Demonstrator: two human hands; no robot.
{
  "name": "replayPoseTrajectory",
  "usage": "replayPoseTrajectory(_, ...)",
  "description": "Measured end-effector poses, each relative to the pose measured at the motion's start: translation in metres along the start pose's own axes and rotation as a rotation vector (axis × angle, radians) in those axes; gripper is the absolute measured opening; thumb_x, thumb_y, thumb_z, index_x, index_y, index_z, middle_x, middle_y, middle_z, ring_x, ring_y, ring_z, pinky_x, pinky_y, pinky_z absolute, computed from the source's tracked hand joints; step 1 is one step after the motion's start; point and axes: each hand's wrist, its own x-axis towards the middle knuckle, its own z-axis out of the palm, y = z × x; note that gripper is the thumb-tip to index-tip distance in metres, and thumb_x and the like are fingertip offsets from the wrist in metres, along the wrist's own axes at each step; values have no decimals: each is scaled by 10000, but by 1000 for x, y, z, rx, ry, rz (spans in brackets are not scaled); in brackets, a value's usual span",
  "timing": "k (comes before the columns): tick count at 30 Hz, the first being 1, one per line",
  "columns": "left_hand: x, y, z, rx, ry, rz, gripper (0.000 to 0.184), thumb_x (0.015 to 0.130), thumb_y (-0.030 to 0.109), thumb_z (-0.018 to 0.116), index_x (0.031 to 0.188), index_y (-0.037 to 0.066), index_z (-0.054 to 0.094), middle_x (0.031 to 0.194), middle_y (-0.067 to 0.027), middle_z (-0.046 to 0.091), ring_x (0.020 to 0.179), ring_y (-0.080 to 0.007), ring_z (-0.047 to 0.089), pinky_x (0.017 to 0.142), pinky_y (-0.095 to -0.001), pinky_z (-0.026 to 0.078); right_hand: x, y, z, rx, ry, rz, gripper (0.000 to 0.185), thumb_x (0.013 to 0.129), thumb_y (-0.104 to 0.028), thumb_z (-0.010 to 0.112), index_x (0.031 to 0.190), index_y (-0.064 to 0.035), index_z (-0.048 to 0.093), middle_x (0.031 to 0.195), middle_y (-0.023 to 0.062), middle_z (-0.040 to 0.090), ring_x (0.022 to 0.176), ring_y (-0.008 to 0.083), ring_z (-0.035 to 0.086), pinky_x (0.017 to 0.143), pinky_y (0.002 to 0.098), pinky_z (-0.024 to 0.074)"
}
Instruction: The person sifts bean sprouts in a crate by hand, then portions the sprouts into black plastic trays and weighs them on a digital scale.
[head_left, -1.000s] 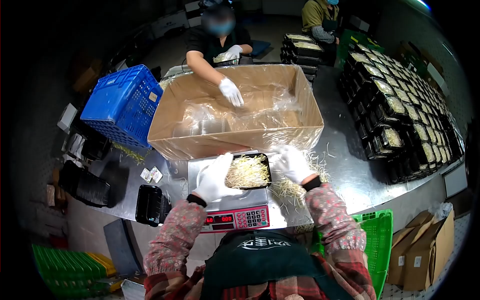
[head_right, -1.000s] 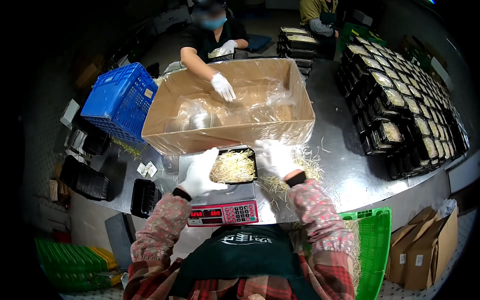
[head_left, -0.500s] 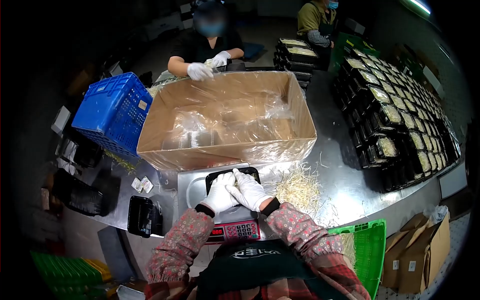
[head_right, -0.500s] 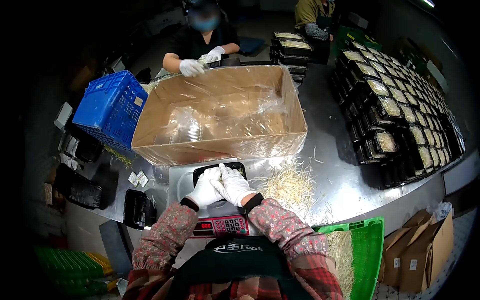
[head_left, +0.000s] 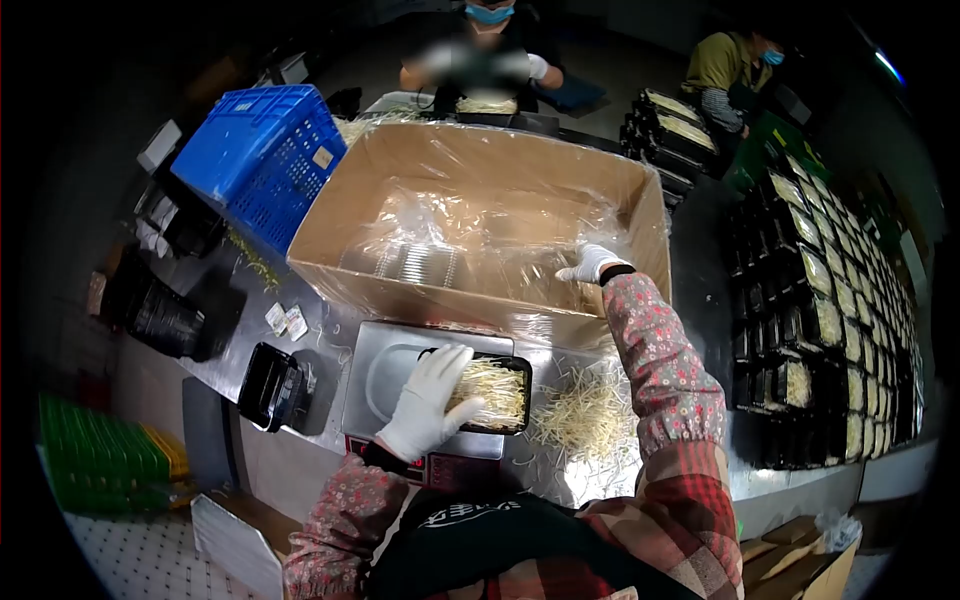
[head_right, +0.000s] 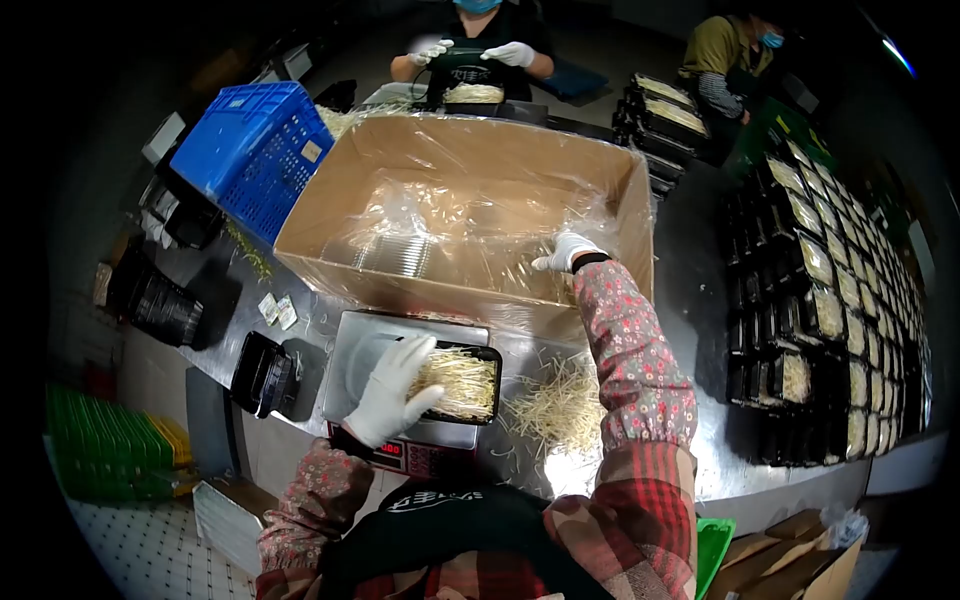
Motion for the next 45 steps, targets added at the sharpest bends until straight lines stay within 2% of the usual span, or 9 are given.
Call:
replayPoseTrajectory(5,-42,8,-45,-83,313,-279,445,875,149,614,1272,-32,523,1276,-223,539,1206,-364,502,1044,-403,375,41,-34,48,-167,-161,-16,1245,547,-713,752,1428,44,305,1433,251,400,1328,359,406,1083,431,357)
replayPoseTrajectory(9,-87,8,-61,-157,526,-490,370,910,95,556,1257,-32,549,1261,-179,566,1197,-280,526,1029,-343,382,66,-22,61,-507,-297,-179,815,666,-427,739,1313,13,511,1295,250,542,1212,352,532,1000,415,449)
replayPoseTrajectory(12,-120,1,-66,-221,629,-636,354,954,129,527,1269,-33,540,1246,-150,588,1171,-232,541,1023,-320,385,45,-33,39,-507,-28,-118,445,735,-249,636,1119,-26,663,1148,229,633,1090,350,613,923,408,502)
replayPoseTrajectory(17,-137,2,-81,-552,828,-734,365,988,197,506,1291,-3,533,1185,-119,623,1045,-188,606,887,-297,493,-32,-48,-23,-419,354,8,377,790,-235,601,1126,-73,663,1032,196,676,992,315,654,873,426,508)
replayPoseTrajectory(25,-76,12,-115,-1283,480,-493,730,975,592,322,1354,-25,413,1046,-116,615,870,-208,642,557,-282,523,-216,-162,-30,-126,1064,-1093,581,725,73,577,1237,-199,614,1017,41,665,902,242,625,709,336,523)
replayPoseTrajectory(32,-34,19,-86,-964,517,-406,302,934,57,523,1230,1,500,888,-92,656,669,-137,625,534,-227,488,-268,-168,28,-256,607,-1111,474,843,-317,653,1283,-161,572,1379,135,479,1232,340,466,952,439,407)
replayPoseTrajectory(36,-49,11,-55,-991,380,-391,348,940,5,501,1287,-10,479,907,-119,655,703,-144,639,588,-229,524,-276,-133,48,376,885,-759,604,847,-253,683,1389,-89,474,1389,180,463,1274,338,432,1070,404,338)
replayPoseTrajectory(39,-52,-9,-33,-1167,450,-462,354,944,82,554,1281,13,472,929,-113,643,782,-178,663,641,-250,551,-252,-105,97,894,697,-588,511,880,-255,651,1334,-62,518,1202,162,585,1101,288,575,964,372,436)
replayPoseTrajectory(45,-7,-32,45,-1970,570,-480,349,941,147,537,1245,26,415,1033,-158,587,1068,-338,588,949,-464,467,-223,-127,140,-144,650,-460,386,783,-349,680,1063,-83,671,933,140,648,877,309,635,754,425,503)
